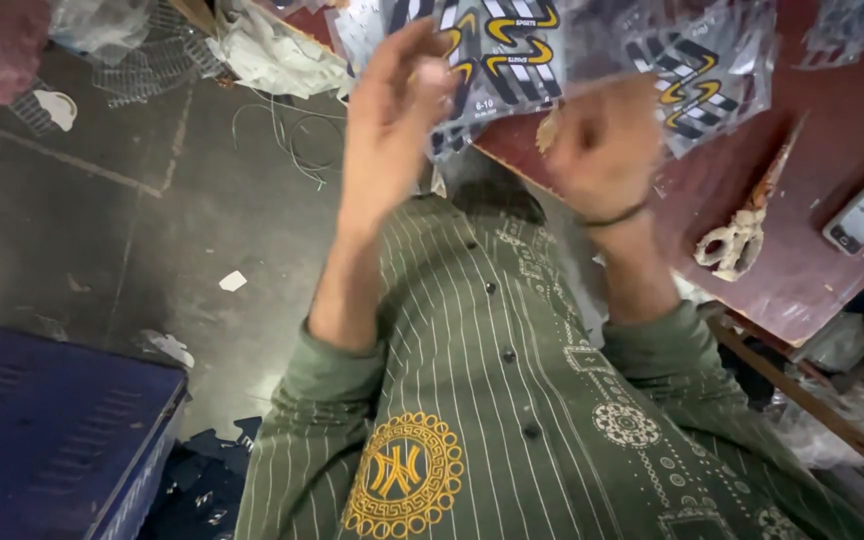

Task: The person sorts through plastic packets containing printed stickers by hand on a table, moving them between stacks.

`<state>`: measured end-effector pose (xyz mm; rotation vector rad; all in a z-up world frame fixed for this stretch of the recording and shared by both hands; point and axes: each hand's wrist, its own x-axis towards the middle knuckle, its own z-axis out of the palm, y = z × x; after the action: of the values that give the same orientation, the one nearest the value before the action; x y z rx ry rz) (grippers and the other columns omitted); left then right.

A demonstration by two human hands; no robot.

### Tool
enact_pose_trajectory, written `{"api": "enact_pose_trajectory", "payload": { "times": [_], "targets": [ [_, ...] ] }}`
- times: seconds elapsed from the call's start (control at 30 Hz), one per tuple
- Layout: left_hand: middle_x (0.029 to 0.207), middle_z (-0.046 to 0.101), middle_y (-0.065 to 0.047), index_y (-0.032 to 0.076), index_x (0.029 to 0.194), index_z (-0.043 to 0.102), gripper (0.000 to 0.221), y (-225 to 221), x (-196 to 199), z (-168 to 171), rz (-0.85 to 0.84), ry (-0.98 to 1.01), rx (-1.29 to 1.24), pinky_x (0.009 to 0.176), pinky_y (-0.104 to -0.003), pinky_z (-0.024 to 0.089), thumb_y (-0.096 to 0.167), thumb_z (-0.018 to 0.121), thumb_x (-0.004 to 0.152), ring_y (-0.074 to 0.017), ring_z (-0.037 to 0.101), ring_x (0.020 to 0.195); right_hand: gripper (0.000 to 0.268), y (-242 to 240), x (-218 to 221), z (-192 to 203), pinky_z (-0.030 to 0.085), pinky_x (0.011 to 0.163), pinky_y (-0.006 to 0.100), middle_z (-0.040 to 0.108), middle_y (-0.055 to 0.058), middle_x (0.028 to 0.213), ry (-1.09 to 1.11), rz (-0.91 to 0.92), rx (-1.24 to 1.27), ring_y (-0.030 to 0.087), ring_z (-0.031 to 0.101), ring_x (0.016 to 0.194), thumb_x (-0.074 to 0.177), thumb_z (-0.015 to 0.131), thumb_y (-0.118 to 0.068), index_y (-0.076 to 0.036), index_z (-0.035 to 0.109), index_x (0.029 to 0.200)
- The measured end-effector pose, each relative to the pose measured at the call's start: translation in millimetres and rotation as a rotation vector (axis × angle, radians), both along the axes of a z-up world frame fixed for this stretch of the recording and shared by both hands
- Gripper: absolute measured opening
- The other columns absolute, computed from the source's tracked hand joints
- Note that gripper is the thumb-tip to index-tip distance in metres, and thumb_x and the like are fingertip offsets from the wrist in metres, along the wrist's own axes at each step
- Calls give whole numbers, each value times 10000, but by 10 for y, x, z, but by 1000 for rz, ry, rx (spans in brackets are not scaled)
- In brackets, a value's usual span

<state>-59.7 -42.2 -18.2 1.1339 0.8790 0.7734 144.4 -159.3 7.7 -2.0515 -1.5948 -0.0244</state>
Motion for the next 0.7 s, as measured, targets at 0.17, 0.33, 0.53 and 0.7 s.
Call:
{"api": "enact_pose_trajectory", "payload": {
  "times": [0.17,0.33,0.53,0.7],
  "targets": [
    [1175,707,-175,-14,1422,495,489,12,-197,-420,103,-65,-318,763,-330,651,194,657,1010,-190,720,990,135,82,-61,-81,544,813,359,723,150,1051,409,71,-52,267,679,926,969,728,-49,-7,723,1097],
    [981,752,-107,-44,1283,586,341,-89,-148,-521,156,184,-175,632,-277,639,65,670,970,-114,749,779,145,166,332,22,513,770,283,742,63,985,1176,-173,-121,140,663,831,995,714,-33,-2,745,1133],
    [820,736,-77,-41,1104,626,220,-131,-123,-577,166,316,-194,563,-284,633,48,727,931,-97,715,676,140,444,370,-384,538,895,254,741,82,1128,1016,7,19,132,675,985,1106,724,-38,19,731,1234],
    [834,738,-73,-27,1019,643,159,-143,-106,-659,239,292,-163,583,-278,607,60,742,930,-83,715,694,374,196,10,-250,546,1002,437,699,257,1256,-141,354,-104,447,665,1171,867,727,-86,38,681,1216]
  ]
}}
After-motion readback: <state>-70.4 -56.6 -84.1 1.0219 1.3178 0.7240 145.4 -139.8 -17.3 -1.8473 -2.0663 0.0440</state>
